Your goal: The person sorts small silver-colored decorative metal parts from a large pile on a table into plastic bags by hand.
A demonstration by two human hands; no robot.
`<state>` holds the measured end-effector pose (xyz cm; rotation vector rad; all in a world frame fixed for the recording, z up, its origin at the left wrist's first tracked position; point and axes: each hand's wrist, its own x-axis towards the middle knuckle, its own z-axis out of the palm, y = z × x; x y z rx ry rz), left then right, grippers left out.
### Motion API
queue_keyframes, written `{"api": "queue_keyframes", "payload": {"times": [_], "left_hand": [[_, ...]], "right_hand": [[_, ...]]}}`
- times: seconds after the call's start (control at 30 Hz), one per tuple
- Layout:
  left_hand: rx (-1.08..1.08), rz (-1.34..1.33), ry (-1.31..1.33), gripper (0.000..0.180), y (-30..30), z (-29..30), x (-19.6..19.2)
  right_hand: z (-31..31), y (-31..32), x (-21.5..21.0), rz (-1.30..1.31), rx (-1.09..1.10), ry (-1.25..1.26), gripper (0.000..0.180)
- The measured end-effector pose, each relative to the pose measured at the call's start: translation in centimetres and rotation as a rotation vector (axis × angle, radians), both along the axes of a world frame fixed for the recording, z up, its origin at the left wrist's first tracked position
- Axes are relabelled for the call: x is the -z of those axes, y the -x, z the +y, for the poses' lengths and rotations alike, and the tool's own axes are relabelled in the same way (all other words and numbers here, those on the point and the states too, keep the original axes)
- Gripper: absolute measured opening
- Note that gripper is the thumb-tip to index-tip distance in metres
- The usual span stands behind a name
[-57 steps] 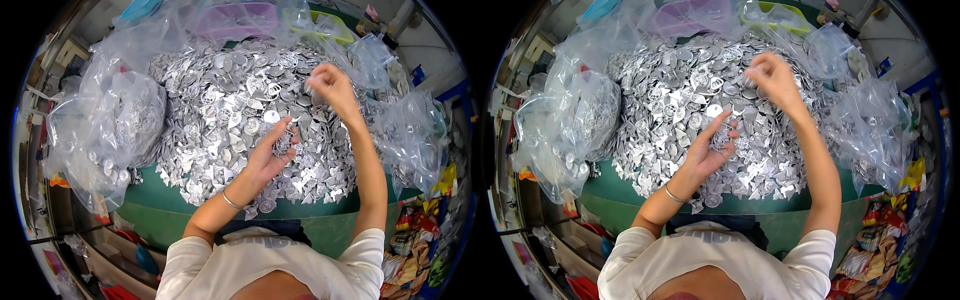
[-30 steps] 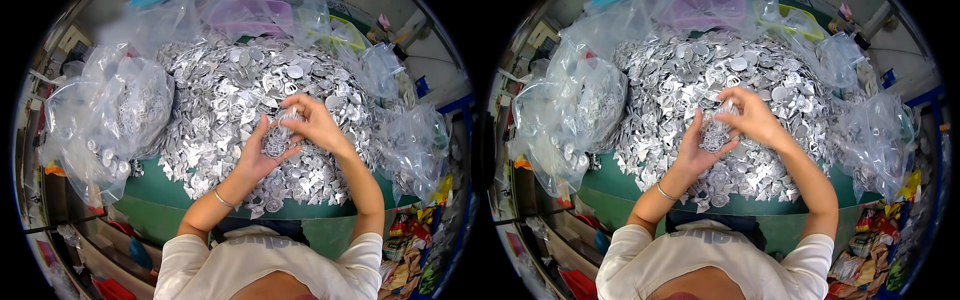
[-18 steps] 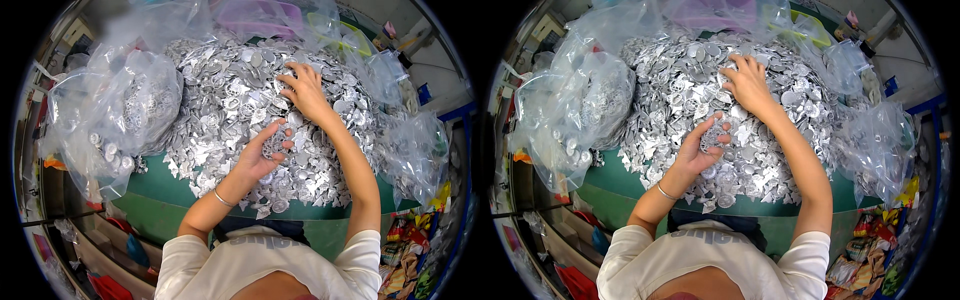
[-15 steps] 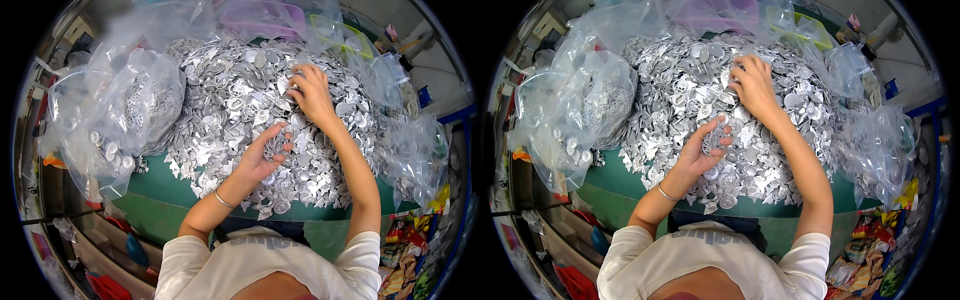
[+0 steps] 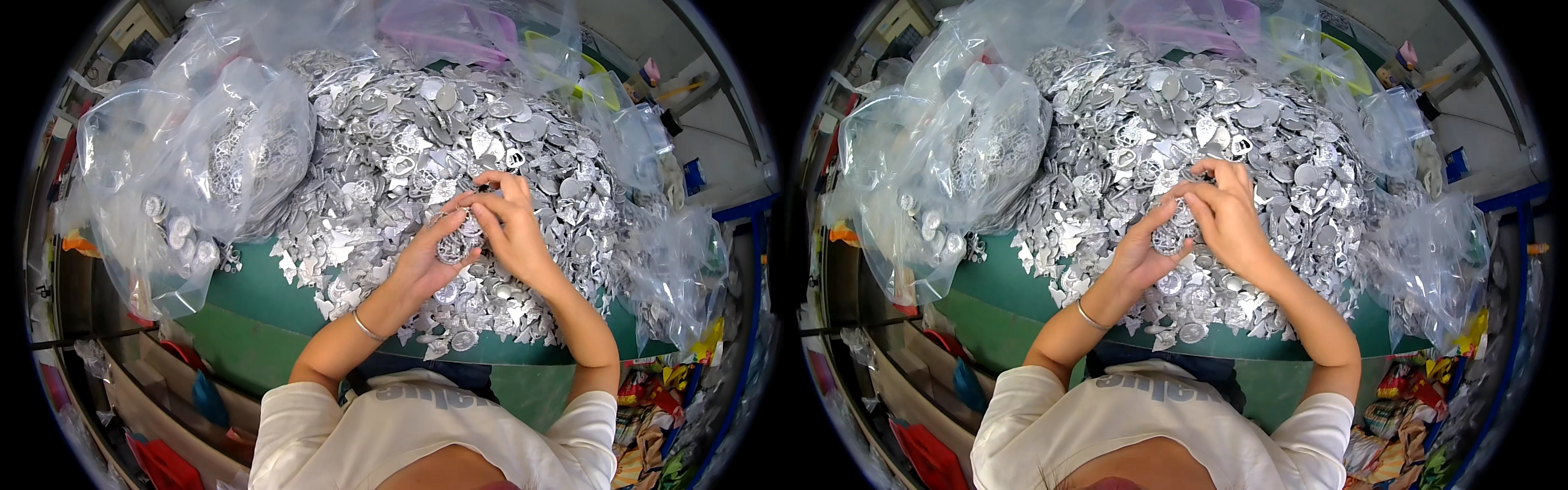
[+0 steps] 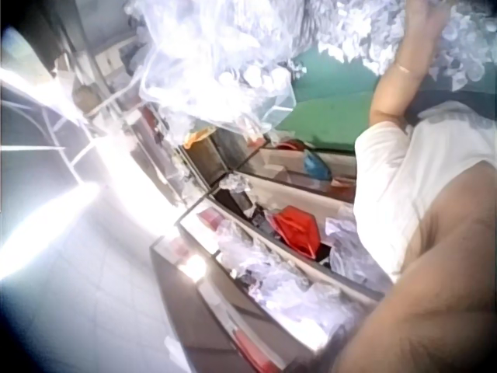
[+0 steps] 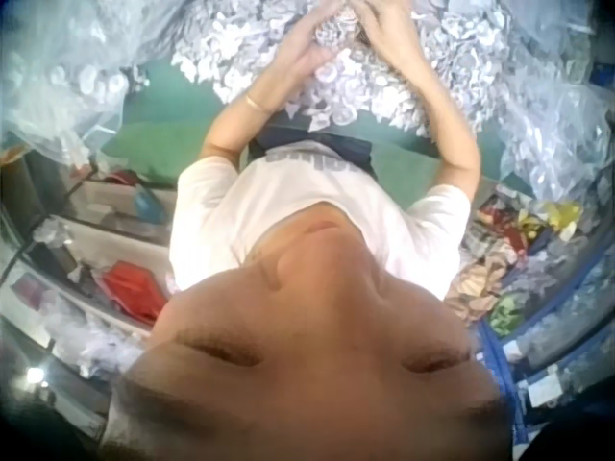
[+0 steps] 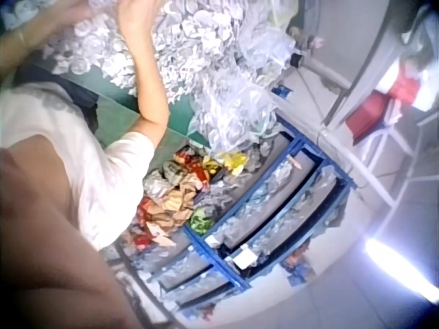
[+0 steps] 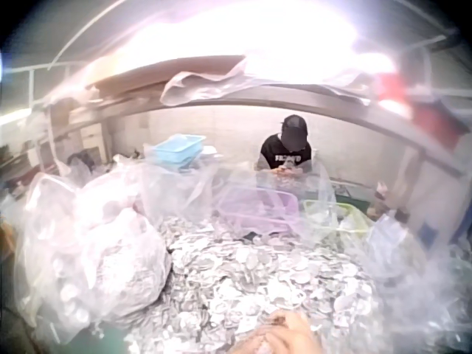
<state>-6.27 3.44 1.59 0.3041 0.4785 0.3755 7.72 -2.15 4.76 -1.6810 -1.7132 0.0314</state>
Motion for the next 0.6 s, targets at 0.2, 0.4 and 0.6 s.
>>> {"api": "queue_keyframes", "payload": {"times": [0.2,0.4,0.6], "left_hand": [[-0.020,-0.214,0.079,0.042,0.3,0.5,-0.4],[0.059,-0.327,0.028,0.029,0.3,0.8,2.5],[0.020,-0.237,0.069,0.028,0.5,0.5,1.9]], "right_hand": [[4.6,-1.3,-1.2,0.229,0.013,0.014,0.030],[10.2,-2.4,2.0,-0.385,0.031,-0.028,0.042],[9.2,-2.2,2.0,-0.409,0.098,-0.104,0.040]]}}
